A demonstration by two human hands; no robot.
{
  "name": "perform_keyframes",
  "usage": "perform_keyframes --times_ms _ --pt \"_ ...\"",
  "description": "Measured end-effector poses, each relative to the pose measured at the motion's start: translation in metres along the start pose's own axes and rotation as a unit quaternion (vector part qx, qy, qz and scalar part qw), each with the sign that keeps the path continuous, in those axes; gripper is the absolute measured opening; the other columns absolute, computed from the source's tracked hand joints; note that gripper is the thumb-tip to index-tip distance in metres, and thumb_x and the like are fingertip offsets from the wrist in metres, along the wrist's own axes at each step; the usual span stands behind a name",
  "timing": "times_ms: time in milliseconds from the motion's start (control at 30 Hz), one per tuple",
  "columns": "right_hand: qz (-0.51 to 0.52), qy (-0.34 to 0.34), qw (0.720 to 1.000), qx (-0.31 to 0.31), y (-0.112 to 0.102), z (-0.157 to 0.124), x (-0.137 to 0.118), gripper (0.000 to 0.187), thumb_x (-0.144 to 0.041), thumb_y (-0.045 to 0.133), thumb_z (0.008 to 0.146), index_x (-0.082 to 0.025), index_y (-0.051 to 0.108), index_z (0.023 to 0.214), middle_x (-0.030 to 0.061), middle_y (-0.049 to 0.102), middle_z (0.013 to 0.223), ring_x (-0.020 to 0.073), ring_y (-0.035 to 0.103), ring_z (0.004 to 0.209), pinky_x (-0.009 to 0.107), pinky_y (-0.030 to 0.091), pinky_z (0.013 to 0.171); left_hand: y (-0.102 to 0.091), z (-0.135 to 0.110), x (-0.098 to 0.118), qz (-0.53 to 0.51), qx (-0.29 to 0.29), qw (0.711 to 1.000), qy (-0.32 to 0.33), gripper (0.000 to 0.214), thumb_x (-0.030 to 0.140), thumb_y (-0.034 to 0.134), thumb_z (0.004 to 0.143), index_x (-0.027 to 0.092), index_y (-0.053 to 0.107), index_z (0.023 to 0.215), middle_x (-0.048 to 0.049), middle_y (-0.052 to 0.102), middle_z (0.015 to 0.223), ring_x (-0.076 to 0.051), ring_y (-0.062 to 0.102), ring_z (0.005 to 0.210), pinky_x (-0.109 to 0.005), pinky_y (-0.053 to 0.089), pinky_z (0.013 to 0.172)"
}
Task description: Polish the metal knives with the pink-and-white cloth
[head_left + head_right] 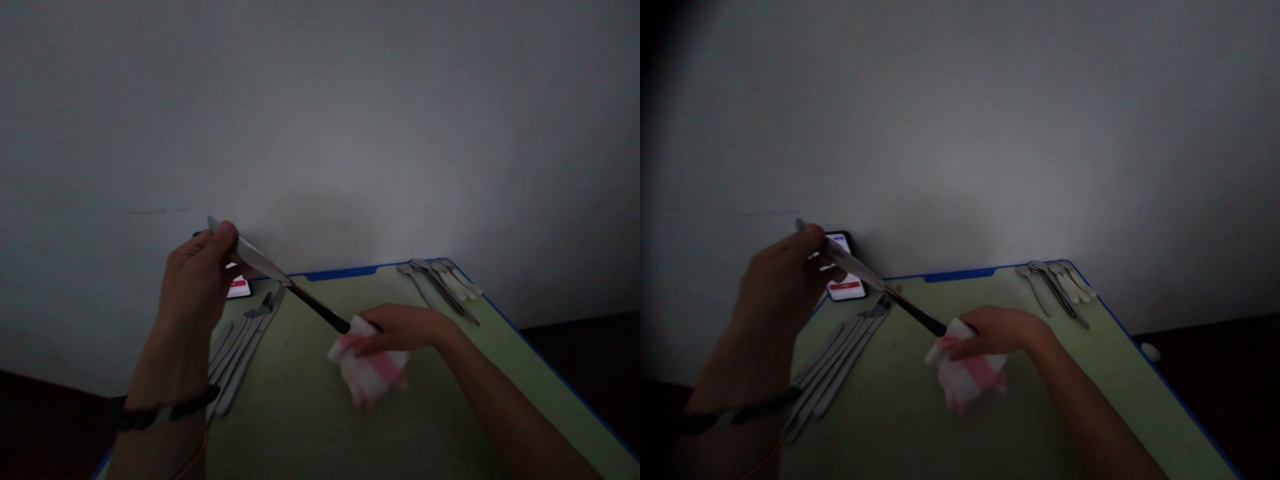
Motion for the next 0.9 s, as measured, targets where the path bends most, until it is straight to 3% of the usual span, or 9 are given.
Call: perform_keyframes --times_ms 133,200,333,467,600,667,733,800,900 --pt "0.069 -0.011 0.996 0.048 -0.001 0.004 -0.007 0.076 -0.054 0.064 0.067 -0.02 0.038 0.13 0.0094 0.053 0.123 0.0218 0.05 0.108 0.031 0.04 0.086 0.019 0.0 -0.01 0.029 0.001 1.0 -0.008 0.021 0.034 0.063 0.076 0.017 0.057 0.065 0.0044 0.054 0.058 -0.009 0.052 0.049 -0.019 0.048 0.041" --pt "0.12 -0.048 0.989 0.07 -0.006 0.004 -0.018 0.073 -0.049 0.06 0.073 -0.022 0.032 0.134 0.009 0.05 0.126 0.0204 0.048 0.112 0.032 0.038 0.091 0.033 -0.001 -0.015 0.02 -0.015 1.0 -0.006 0.021 0.035 0.063 0.075 0.017 0.058 0.067 0.0038 0.053 0.059 -0.009 0.053 0.05 -0.02 0.05 0.042" --pt "0.19 -0.118 0.964 0.143 -0.017 0.004 -0.041 0.04 -0.037 0.045 0.086 -0.018 0.04 0.122 0.0044 0.06 0.095 0.0129 0.058 0.083 0.026 0.044 0.073 0.059 -0.006 -0.024 -0.001 -0.048 0.999 0.011 0.023 0.038 0.062 0.076 0.016 0.057 0.069 0.0046 0.051 0.06 -0.007 0.053 0.05 -0.019 0.051 0.046" --pt "0.146 -0.055 0.974 0.165 -0.023 0.003 -0.024 0.022 -0.031 0.033 0.091 -0.017 0.048 0.097 -0.0036 0.049 0.065 0.0069 0.046 0.053 0.019 0.038 0.052 0.08 -0.011 -0.041 0.134 -0.129 0.983 0.007 0.033 0.045 0.051 0.082 0.015 0.056 0.072 0.0004 0.058 0.063 -0.011 0.058 0.054 -0.023 0.051 0.051" --pt "0.042 0.096 0.987 0.121 -0.027 -0.008 0.036 0.019 -0.028 0.035 0.089 -0.017 0.05 0.085 -0.0006 0.051 0.066 0.0085 0.048 0.057 0.019 0.036 0.051 0.095 -0.019 -0.074 0.346 -0.292 0.892 -0.001 0.039 0.048 0.041 0.085 0.015 0.062 0.083 -0.0042 0.065 0.071 -0.016 0.061 0.062 -0.025 0.048 0.054" --pt "-0.043 0.226 0.97 0.079 -0.028 -0.02 0.075 0.021 -0.028 0.037 0.088 -0.016 0.054 0.085 0.0029 0.056 0.069 0.0103 0.052 0.058 0.02 0.034 0.05 0.098 -0.026 -0.09 0.421 -0.36 0.833 0.007 0.038 0.047 0.041 0.085 0.017 0.063 0.093 -0.0065 0.068 0.086 -0.019 0.063 0.074 -0.028 0.049 0.064" --pt "-0.105 0.282 0.951 0.072 -0.032 -0.029 0.098 0.022 -0.029 0.041 0.086 -0.015 0.058 0.081 0.0066 0.06 0.073 0.0137 0.056 0.064 0.023 0.034 0.053 0.1 -0.033 -0.102 0.471 -0.405 0.784 0.01 0.038 0.046 0.042 0.084 0.018 0.063 0.099 -0.0077 0.067 0.098 -0.021 0.063 0.084 -0.029 0.047 0.072" --pt "-0.129 0.295 0.944 0.073 -0.032 -0.032 0.108 0.023 -0.031 0.044 0.084 -0.015 0.06 0.079 0.0088 0.063 0.077 0.0169 0.059 0.071 0.024 0.035 0.056 0.103 -0.039 -0.112 0.49 -0.438 0.754 0.002 0.039 0.047 0.041 0.084 0.018 0.063 0.1 -0.0079 0.066 0.103 -0.022 0.062 0.091 -0.03 0.046 0.076" --pt "-0.146 0.313 0.935 0.079 -0.03 -0.032 0.112 0.018 -0.029 0.05 0.08 -0.016 0.062 0.085 0.0096 0.065 0.088 0.0194 0.06 0.08 0.025 0.037 0.06 0.104 -0.043 -0.118 0.493 -0.441 0.75 0.0 0.042 0.048 0.04 0.084 0.018 0.06 0.106 -0.0081 0.065 0.108 -0.021 0.061 0.094 -0.029 0.044 0.08"
Point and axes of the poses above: each hand's wrist, its own z-axis towards the middle knuckle, its own y-axis out of the palm, x = y × z, the point moved 7 cm from there along z, towards the middle knuckle
